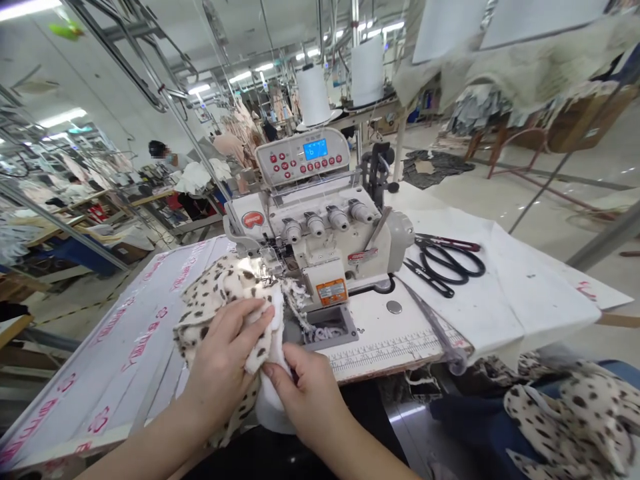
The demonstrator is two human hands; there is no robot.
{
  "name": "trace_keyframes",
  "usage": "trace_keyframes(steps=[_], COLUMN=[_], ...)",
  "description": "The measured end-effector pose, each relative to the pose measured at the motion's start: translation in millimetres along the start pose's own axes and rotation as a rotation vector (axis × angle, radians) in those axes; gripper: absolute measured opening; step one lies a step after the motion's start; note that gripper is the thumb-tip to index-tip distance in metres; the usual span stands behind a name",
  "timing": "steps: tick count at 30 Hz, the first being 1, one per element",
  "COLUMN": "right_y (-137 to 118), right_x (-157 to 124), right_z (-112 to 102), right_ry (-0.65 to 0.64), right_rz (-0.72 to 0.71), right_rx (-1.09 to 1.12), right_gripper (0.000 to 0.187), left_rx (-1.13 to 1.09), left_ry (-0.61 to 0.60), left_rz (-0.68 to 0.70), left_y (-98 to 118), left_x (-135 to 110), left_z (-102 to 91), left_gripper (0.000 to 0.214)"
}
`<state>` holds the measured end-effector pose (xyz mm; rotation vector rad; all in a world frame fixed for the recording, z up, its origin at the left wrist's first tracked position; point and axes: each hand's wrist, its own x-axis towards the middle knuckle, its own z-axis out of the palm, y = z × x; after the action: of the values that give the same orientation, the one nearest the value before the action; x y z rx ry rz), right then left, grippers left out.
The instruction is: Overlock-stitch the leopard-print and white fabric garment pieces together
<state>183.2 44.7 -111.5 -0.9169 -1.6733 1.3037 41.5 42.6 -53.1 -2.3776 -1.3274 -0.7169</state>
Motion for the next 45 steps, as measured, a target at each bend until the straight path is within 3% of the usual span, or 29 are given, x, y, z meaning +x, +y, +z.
trace_keyframes(steps=[20,27,35,45], right_y=[1.9,-2.6,-5.8,-6.2], right_x=[26.4,19.6,16.8,32.6], right_z=[-9.0,-8.2,-6.7,-10.6], right_ry=[0.042,0.055,0.063,0.108], right_rz=[-0.061,-0.072,-0.087,-0.082], right_rx=[-0.142,-0.164,-0.211,-0.256], right_gripper=[0.021,0.019,0.028,0.028], left_rx=[-0.010,-0.021,-0.026,-0.064], left_ry=[-0.070,0.043,0.042,-0.065], left_rz=[-0.004,-0.055,0.018,0.025], left_y=[-18.9,-8.4,-9.1,-30.1], left_x=[21.5,15.6,16.9,29.3], left_z=[0.7,-1.9,1.4,4.9], left_gripper=[0.034,0.025,0.028,0.024])
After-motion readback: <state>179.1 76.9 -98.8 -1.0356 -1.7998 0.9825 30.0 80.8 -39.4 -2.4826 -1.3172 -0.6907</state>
